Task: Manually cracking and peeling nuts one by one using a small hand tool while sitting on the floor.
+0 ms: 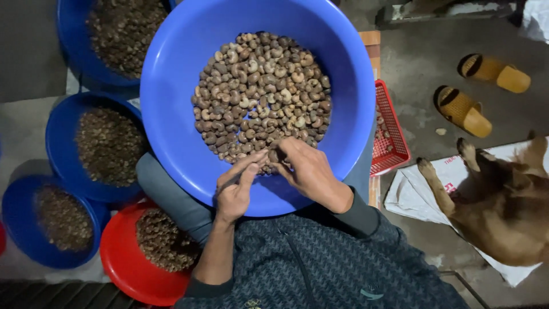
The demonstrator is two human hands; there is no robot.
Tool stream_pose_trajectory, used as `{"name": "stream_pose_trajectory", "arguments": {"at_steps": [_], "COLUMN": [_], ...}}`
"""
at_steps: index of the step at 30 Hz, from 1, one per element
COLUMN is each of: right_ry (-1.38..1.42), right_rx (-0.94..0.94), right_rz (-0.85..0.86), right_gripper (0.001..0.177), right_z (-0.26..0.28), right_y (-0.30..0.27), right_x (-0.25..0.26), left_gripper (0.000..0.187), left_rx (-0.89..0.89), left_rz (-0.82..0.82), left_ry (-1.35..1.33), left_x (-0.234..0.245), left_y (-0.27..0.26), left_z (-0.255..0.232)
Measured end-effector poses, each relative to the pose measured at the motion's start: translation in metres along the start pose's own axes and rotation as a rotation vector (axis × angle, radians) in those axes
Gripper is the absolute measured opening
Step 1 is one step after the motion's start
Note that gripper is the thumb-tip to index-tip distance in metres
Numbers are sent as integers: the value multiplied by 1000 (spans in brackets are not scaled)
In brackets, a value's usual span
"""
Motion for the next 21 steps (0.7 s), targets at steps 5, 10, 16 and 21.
{"name": "stream_pose_trajectory", "arguments": {"at_steps": [5,10,16,21], "right_ry": [142,173,312,206], "right_rx": [-158,-309,-685,-889], "right_rz": [-341,-651,-563,-389], "right_gripper": [37,35,22,34], "right_z": [-48,-165,-300,-367], "right_y": [-9,-51,-113,-163], "right_x": [56,77,-2,-78], "left_gripper": [27,30,34,36], "left_rx": [10,118,193,239], "left_rz": [-65,-187,-285,-317], "left_ry": [-36,-130,-278,-297], "left_x": [4,19,27,29], "left_y": [6,5,-1,-3], "left_z": [-2,7,15,17]}}
Point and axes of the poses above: each hand's wrist, its own y-axis towards the middle knuckle, its own x-axis out of the back of the hand, z = x × y, the point moved 6 cm from there along y, towards the middle knuckle, and after that the axes turned 14 degrees about -y, right-handed, at the moved point
